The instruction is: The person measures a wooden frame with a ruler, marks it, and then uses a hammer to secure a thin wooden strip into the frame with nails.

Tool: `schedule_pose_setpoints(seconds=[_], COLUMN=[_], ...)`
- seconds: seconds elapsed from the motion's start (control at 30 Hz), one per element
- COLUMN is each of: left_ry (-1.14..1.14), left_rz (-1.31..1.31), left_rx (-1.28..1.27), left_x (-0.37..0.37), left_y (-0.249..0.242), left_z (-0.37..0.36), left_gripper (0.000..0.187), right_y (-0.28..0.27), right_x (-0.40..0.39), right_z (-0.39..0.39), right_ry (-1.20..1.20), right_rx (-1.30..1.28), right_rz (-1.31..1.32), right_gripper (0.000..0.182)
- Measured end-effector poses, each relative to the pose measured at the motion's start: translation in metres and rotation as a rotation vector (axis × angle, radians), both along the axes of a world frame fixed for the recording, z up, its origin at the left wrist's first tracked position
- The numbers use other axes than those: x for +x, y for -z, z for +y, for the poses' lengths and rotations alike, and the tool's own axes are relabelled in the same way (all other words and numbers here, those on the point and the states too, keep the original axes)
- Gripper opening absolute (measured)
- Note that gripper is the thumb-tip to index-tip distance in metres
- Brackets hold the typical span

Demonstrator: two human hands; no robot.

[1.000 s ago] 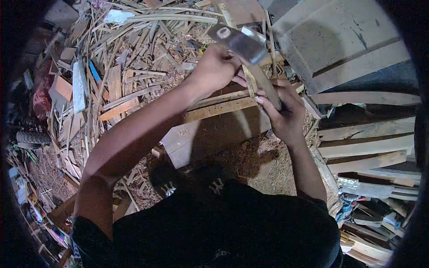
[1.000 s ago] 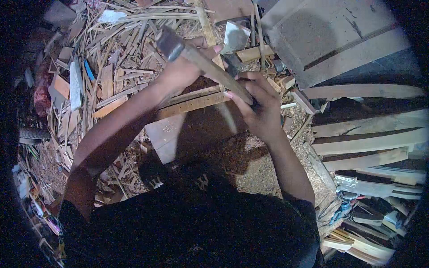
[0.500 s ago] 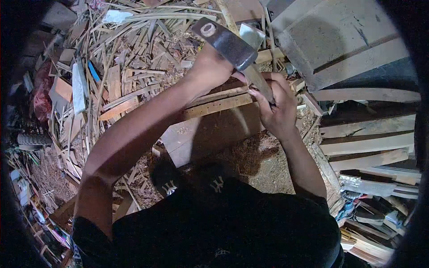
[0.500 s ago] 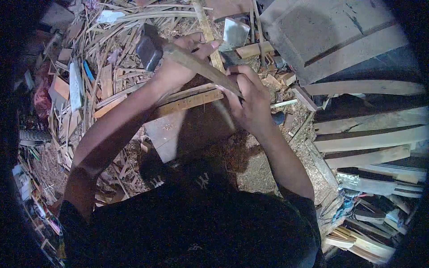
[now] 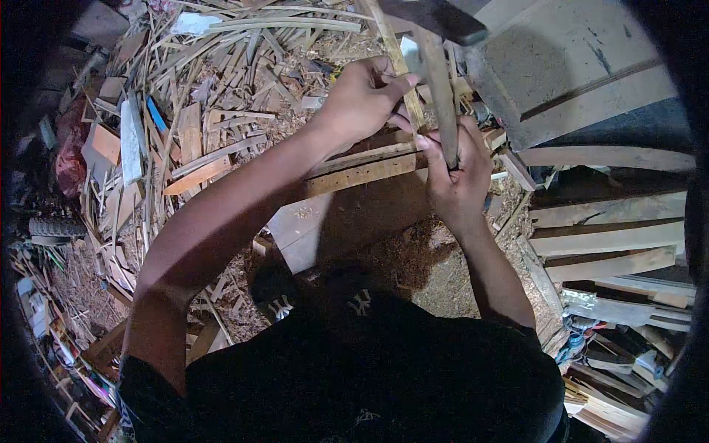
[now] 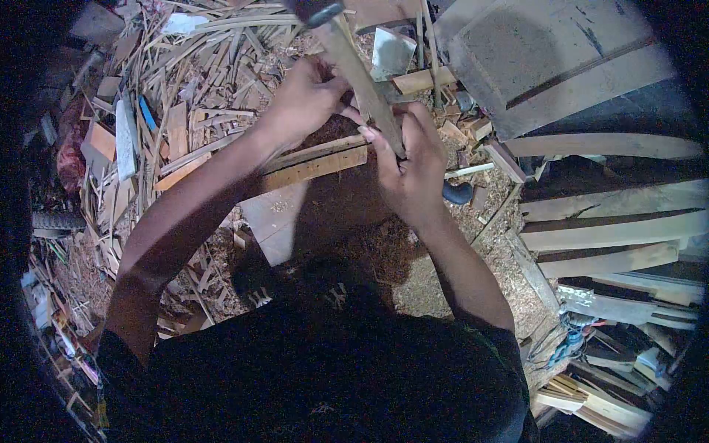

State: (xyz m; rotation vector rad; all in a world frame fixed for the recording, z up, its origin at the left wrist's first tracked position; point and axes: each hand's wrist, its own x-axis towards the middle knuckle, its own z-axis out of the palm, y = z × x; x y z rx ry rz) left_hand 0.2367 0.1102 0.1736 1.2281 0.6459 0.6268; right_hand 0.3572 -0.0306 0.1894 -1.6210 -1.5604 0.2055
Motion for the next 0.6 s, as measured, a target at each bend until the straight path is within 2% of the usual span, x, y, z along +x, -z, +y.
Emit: schedule_pose_setpoints(seconds=[0.2, 0.3, 0.5, 0.57, 0.6], left_ry=[0.076, 0.094, 0.124, 0.119, 0.117], left_rz=[-0.070, -0.006, -0.052, -0.042, -0.042], left_rx=[-0.005, -0.036, -0.061, -0.075, -0.076], left_x=[-0.001, 0.000, 0.000, -0.002, -0.002], left_y=[-0.003, -0.002, 0.002, -0.001, 0.000], left_z=[-0.001, -0.003, -0.009, -0.010, -0.009], left_gripper=[0.030, 0.035, 0.040, 0.041, 0.041], right_y=[0.003, 0.003, 0.006, 0.007, 0.010], right_x=[0.001, 0.005, 0.008, 0.007, 0.014], right_z=[-0.002, -0.005, -0.020, -0.027, -0.027], right_ry=[0.039, 0.029, -0.010, 0.128, 0.069], right_rx=[-0.030, -0.068, -0.058, -0.163, -0.093], right_rz=[0.113, 0.166, 0.263, 0.638, 0.541], right_gripper=[0.014, 0.015, 0.023, 0.023, 0.024])
